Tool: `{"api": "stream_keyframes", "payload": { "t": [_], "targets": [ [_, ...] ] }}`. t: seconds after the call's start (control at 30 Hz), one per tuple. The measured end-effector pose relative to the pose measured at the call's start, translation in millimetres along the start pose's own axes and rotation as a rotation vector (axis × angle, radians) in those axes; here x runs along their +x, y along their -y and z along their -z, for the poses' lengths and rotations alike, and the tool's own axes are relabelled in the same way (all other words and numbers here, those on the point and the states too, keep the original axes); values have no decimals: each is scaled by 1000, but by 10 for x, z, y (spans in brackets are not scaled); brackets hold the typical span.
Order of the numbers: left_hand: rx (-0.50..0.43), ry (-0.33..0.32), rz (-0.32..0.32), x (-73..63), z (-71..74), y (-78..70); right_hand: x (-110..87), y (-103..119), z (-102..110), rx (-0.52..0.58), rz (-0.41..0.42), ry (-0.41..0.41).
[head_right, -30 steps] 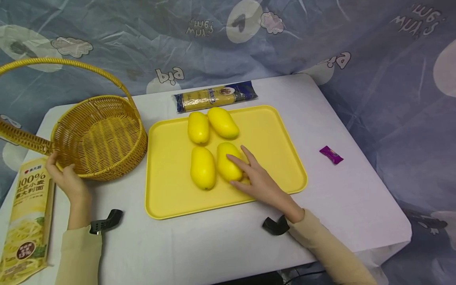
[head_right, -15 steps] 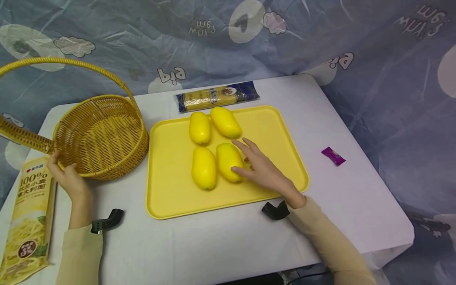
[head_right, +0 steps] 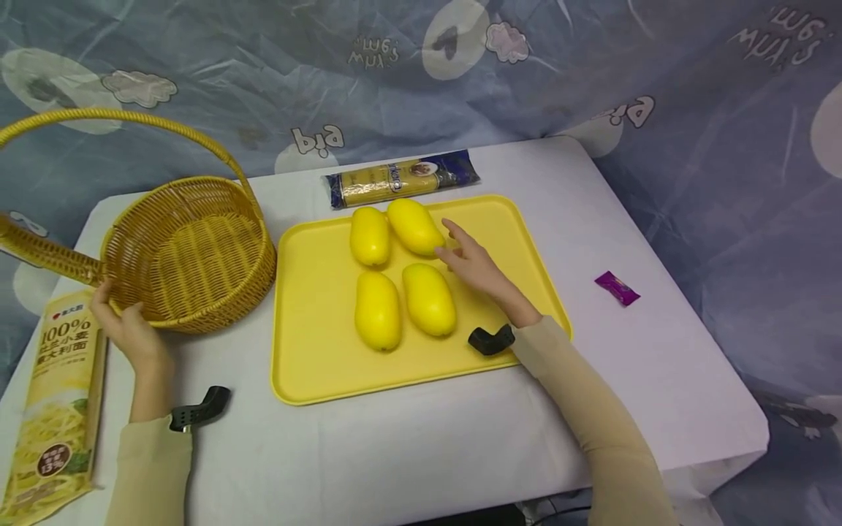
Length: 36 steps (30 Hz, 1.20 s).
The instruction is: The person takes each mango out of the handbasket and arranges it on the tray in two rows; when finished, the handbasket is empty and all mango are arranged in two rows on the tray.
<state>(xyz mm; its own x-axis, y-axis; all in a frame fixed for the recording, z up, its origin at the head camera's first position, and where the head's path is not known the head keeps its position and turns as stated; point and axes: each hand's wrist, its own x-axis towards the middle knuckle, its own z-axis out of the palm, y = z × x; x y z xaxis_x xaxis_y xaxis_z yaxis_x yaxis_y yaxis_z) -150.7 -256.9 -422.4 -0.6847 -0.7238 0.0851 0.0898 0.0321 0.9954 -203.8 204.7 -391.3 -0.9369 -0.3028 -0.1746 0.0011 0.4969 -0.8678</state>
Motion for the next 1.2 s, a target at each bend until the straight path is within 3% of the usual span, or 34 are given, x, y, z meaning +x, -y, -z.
{"api": "stream_keyframes", "payload": {
  "t": [0.53, 0.67, 0.8, 0.97, 1.1, 1.2],
  "targets": [
    [-15, 3, -13, -5, 14, -25, -3, 17, -111, 20, 20, 18],
    [102, -11, 2, -2, 51, -72, 35, 19, -104, 9, 13, 34],
    [254, -35, -34, -30, 98, -165, 114, 23, -79, -3, 4, 52],
    [328, -85, -194, -148, 59, -312, 265, 24, -22, -13, -4, 47],
    [360, -117, -461, -304, -76, -459, 382, 23, 22, -21, -16, 34],
    [383, -40, -669, -415, -242, -581, 441, 19, 67, -32, -30, 23]
  ]
}}
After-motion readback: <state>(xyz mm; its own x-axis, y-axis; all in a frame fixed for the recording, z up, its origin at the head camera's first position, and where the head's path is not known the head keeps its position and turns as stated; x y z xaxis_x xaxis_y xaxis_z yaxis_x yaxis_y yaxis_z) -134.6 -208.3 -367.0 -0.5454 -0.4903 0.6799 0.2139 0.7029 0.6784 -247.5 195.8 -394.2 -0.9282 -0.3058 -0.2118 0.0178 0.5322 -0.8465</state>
